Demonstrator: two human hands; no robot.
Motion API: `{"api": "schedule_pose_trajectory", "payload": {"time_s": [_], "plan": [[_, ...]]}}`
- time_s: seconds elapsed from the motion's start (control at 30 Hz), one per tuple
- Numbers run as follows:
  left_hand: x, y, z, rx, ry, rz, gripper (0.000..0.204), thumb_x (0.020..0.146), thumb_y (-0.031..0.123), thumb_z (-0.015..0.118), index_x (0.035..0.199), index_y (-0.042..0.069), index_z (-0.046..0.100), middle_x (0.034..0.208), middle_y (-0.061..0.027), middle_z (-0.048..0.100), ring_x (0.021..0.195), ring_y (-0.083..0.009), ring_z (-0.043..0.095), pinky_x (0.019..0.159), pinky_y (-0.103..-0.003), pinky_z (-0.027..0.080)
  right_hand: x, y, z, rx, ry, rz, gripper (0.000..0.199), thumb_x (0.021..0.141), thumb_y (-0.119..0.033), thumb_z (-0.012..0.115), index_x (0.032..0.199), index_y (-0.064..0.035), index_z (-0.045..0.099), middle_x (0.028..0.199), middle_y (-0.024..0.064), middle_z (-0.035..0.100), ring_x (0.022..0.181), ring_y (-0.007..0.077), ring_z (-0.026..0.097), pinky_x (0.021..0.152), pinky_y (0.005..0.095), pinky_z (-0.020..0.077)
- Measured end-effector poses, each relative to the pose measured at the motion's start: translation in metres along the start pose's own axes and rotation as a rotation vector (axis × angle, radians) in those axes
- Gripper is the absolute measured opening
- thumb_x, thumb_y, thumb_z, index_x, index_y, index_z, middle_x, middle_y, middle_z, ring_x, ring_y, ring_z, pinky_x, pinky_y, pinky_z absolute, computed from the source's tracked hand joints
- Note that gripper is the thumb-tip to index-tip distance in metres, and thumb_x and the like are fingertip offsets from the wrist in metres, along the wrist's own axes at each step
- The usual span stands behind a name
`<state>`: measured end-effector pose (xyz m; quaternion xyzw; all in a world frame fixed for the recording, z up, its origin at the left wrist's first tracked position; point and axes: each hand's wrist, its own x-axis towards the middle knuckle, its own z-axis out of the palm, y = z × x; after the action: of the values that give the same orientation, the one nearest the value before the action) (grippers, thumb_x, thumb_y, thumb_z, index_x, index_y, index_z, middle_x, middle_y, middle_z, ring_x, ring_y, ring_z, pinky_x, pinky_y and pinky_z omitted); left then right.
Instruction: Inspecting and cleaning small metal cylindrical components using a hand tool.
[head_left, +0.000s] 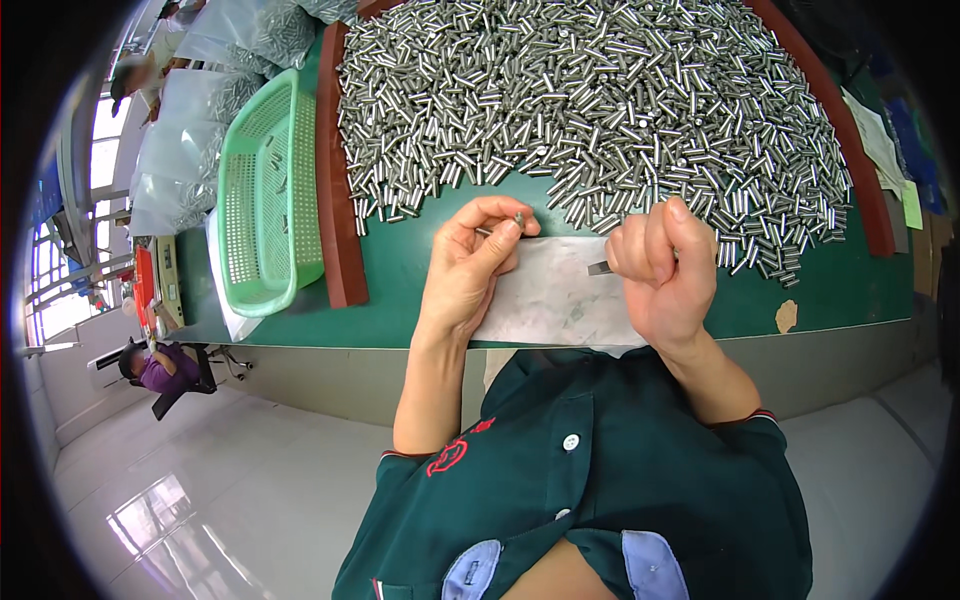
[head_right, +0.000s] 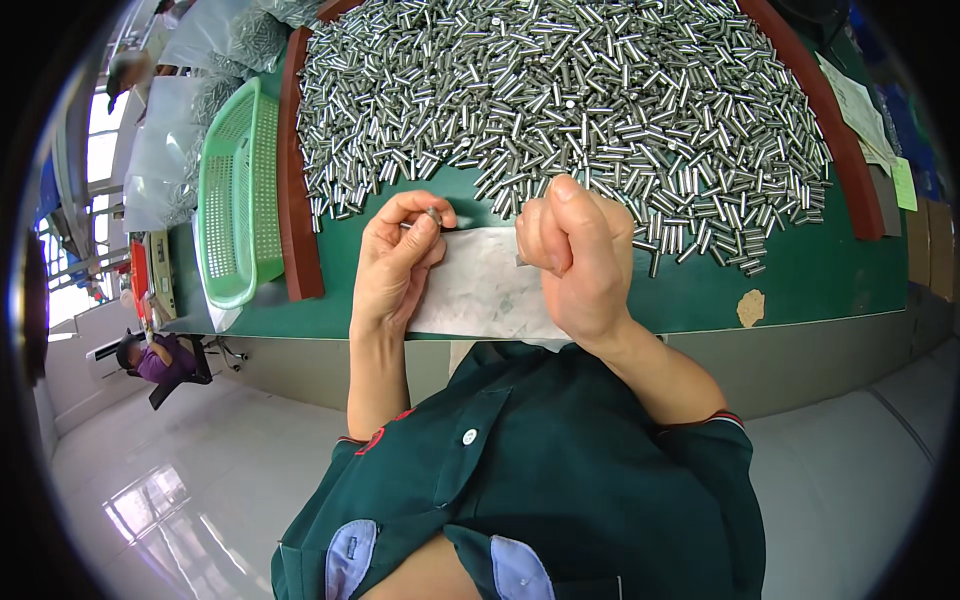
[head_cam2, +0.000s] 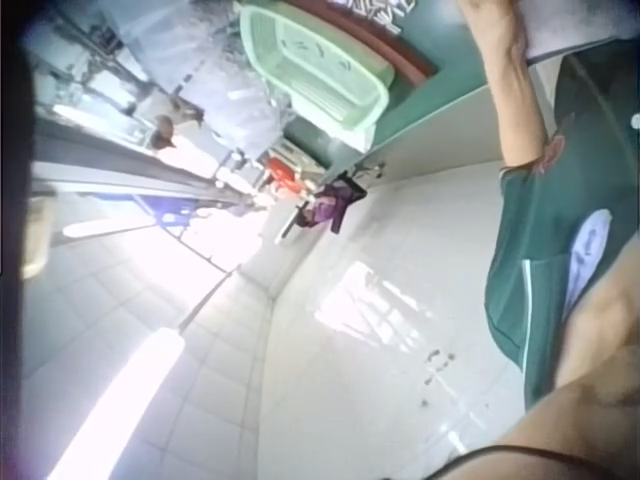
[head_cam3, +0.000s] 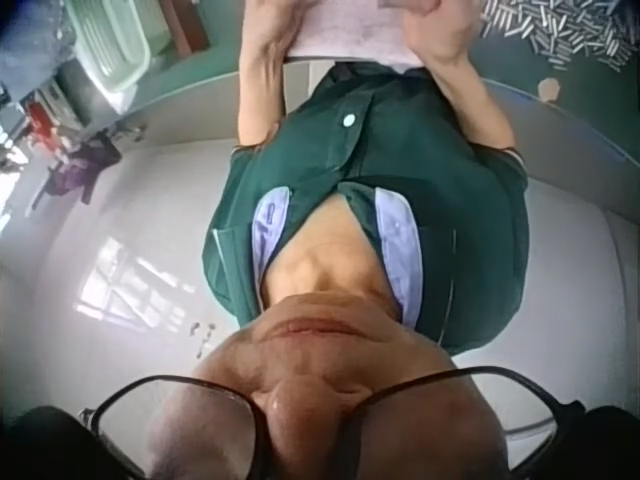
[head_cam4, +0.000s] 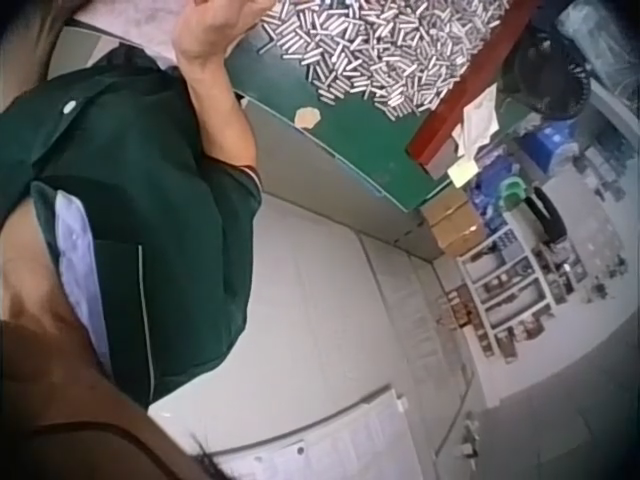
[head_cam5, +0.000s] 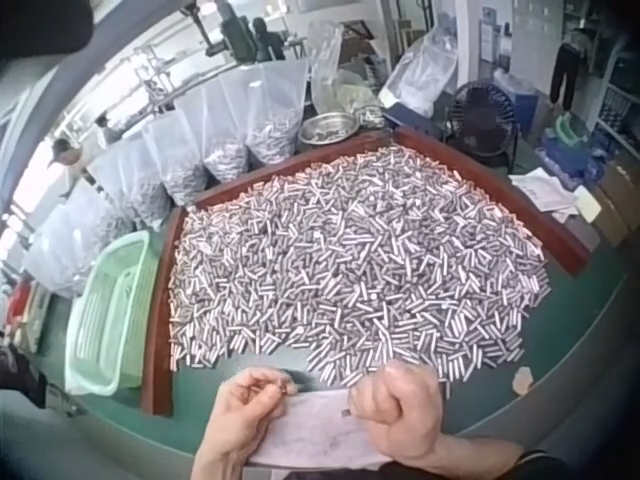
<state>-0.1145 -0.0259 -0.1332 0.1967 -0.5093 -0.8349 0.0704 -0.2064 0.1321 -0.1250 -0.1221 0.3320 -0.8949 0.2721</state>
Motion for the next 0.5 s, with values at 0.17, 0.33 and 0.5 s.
{"api": "schedule_pose_trajectory", "payload": {"time_s": [0.17, 0.33, 0.5], "plan": [[-0.0006, -0.0018, 0.0029, 0.068, 0.035, 0.026, 0.012, 0.085, 0.002, 0.057, 0.097, 0.001, 0.058, 0.088, -0.0061, 0.059, 0.057, -0.0029, 0.035, 0.050, -0.018, 0.028, 0.0000, -0.0008, 0.0013, -0.013, 0.011, 0.007, 0.044, 0.093, -0.018, 0.036, 0.051, -0.0096, 0.030, 0.044, -0.0010, 0.028, 0.043, 0.0086, 0.022, 0.043, 0.0266, 0.0204], [-0.0005, -0.0026, 0.0044, 0.094, 0.037, 0.052, 0.012, 0.086, 0.002, 0.055, 0.098, 0.001, 0.057, 0.088, -0.0069, 0.059, 0.056, -0.0028, 0.035, 0.050, -0.018, 0.028, 0.0003, -0.0013, 0.0006, -0.011, -0.009, 0.003, 0.044, 0.094, -0.018, 0.036, 0.050, -0.0098, 0.031, 0.044, -0.0008, 0.028, 0.043, 0.0086, 0.023, 0.044, 0.0266, 0.0206], [0.0012, 0.0024, -0.0001, -0.185, -0.020, -0.058, 0.018, 0.090, 0.004, 0.049, 0.106, -0.001, 0.055, 0.087, -0.0100, 0.060, 0.051, -0.0018, 0.030, 0.047, -0.017, 0.027, 0.0004, -0.0004, 0.0006, -0.001, -0.005, 0.006, 0.044, 0.094, -0.018, 0.036, 0.050, -0.0099, 0.030, 0.044, -0.0008, 0.028, 0.043, 0.0088, 0.023, 0.043, 0.0266, 0.0208]]}}
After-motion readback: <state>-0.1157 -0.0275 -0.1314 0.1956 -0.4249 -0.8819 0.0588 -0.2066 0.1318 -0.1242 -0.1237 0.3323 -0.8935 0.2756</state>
